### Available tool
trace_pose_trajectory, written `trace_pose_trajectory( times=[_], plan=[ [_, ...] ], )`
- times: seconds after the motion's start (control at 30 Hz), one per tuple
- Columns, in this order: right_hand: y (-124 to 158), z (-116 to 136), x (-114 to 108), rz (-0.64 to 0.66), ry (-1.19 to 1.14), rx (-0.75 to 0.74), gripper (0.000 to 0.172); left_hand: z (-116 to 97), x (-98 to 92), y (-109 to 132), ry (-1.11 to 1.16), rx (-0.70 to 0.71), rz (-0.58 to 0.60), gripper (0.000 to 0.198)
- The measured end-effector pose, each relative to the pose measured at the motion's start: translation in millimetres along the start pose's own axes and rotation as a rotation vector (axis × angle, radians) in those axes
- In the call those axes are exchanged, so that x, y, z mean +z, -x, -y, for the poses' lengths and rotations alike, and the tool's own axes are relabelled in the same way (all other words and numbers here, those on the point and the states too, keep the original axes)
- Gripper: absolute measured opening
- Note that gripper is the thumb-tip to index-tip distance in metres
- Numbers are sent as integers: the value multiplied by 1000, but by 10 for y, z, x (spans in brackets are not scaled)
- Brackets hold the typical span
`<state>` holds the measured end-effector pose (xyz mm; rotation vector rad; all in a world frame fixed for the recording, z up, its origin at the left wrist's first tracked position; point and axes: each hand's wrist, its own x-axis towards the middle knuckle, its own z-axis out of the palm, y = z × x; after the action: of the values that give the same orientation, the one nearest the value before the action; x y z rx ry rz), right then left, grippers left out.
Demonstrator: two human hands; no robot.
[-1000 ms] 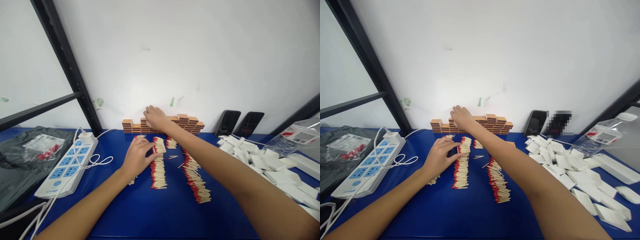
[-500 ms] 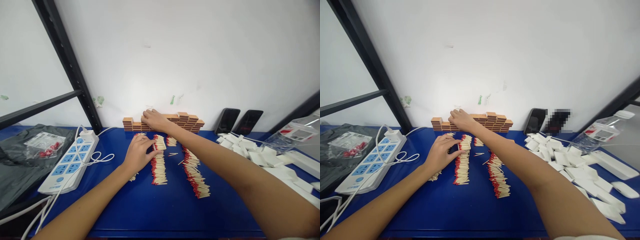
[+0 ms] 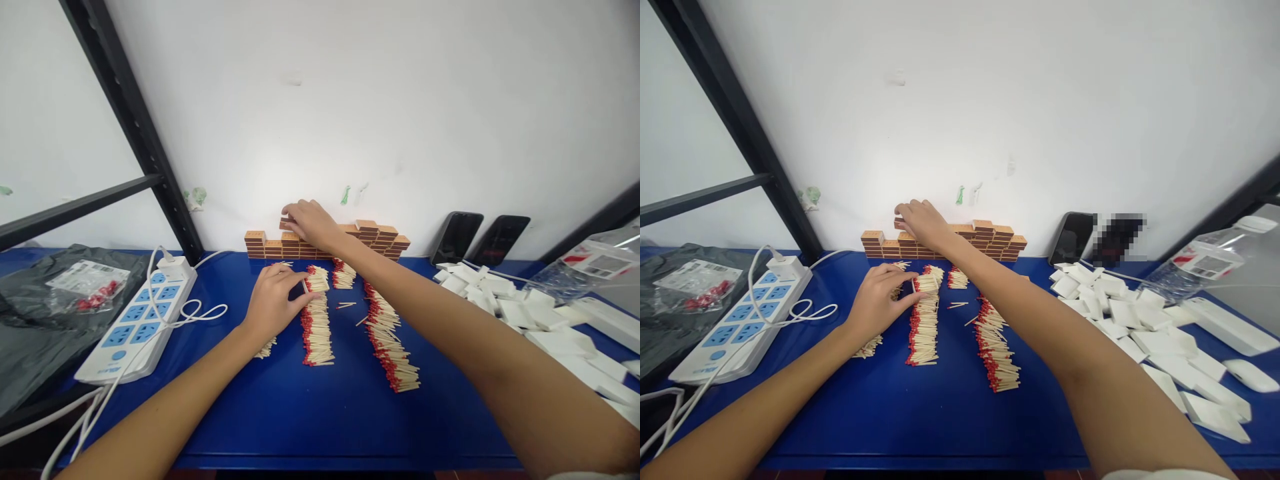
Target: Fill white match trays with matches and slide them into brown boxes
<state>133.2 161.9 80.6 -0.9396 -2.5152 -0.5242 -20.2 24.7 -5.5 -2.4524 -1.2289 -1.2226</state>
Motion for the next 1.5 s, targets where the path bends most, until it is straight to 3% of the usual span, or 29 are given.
trace_pose_trajectory(
  times=[0.1,0.2,0.33,0.47,0.57,0.77,0.97,1.17,1.5],
  plan=[
    [285,-17,-293,-114,-279,153,31,6,-12,-12,7,-67,-17,38],
    [826,-11,-567,-169,-443,302,28,3,-37,-33,0,-96,-80,40],
    [1562,143,-701,11,-488,273,19,-3,-74,-64,-45,-151,-101,38],
    [1914,346,-664,265,-494,189,11,-8,-101,-79,-42,-150,-100,37],
    [1979,377,-673,375,-537,166,7,-19,-112,-80,-50,-126,-96,38],
    [2062,291,-632,428,-549,226,51,-58,-94,-55,-39,-104,-59,38],
    [2088,280,-582,428,-622,216,30,-59,-77,-42,7,-55,3,35],
    [2028,134,-659,236,-522,427,31,-99,-97,-47,121,-116,6,36],
    [2030,180,-568,137,-638,477,35,-189,-77,-40,240,-120,67,42]
  ],
)
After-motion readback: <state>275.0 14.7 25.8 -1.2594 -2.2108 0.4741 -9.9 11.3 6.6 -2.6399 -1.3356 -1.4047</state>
